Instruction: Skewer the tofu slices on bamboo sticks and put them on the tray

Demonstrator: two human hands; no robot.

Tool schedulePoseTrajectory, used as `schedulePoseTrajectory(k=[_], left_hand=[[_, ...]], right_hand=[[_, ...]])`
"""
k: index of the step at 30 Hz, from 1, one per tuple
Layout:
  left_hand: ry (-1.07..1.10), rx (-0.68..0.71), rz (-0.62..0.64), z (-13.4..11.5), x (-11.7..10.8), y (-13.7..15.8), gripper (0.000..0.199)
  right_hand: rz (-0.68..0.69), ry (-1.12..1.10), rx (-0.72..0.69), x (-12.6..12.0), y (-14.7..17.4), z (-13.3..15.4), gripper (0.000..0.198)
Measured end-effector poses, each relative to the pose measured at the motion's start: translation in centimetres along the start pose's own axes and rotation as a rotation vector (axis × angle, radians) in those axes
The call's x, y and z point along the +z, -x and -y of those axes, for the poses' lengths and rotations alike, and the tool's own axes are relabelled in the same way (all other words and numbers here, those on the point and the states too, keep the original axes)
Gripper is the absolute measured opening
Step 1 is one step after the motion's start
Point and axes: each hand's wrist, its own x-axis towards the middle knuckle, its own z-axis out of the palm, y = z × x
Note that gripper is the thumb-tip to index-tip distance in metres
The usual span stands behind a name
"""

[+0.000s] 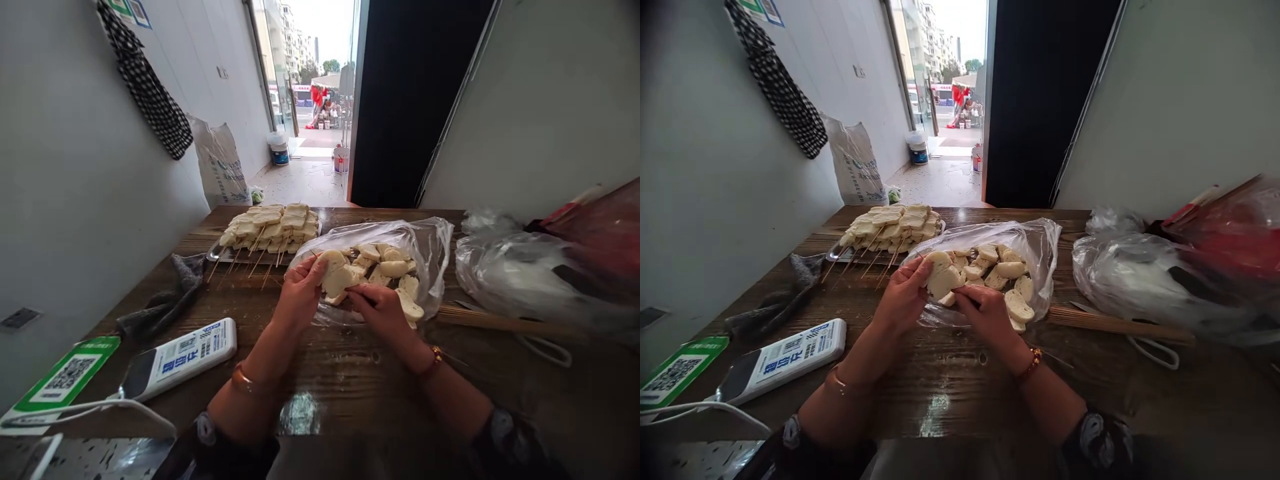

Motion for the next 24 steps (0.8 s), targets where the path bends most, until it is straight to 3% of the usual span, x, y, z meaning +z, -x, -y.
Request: schedulePoseTrajectory(k=[5, 9, 12, 15, 19, 24], left_hand=[[0.012, 0.021, -0.022, 0.0, -0.3, -0.3, 0.045], [-0.081, 0.04, -0.01, 0.3, -0.6, -0.6, 0.05], [-0.278, 0.037, 0.009, 1.1, -0.4, -0.5, 0.046], [-0.48, 0.019, 0.051, 1.6, 0.1, -0.4, 0.042], [-0.781, 0.05, 0.105, 1.8, 1.1, -1.5, 0.035], [-1.267, 0.24, 0.221, 3.3, 3.6, -3.8, 0.021]], right_hand=[[-0.046, 0.026, -0.074, -0.9, -0.5, -0.1, 0.021], [-0.256, 0.048, -0.057, -3.2, -1.2, -0.4, 0.023], [-0.473, -0.006, 0.039, -5.1, -1.6, -0.8, 0.026], [-0.592, -0.095, 0.069, -6.3, -1.9, -1.3, 0.029], [-0.652, -0.153, 0.062, -6.8, -2.1, -1.6, 0.029], [-0.651, -0.183, 0.041, -7.0, -2.0, -1.2, 0.028]])
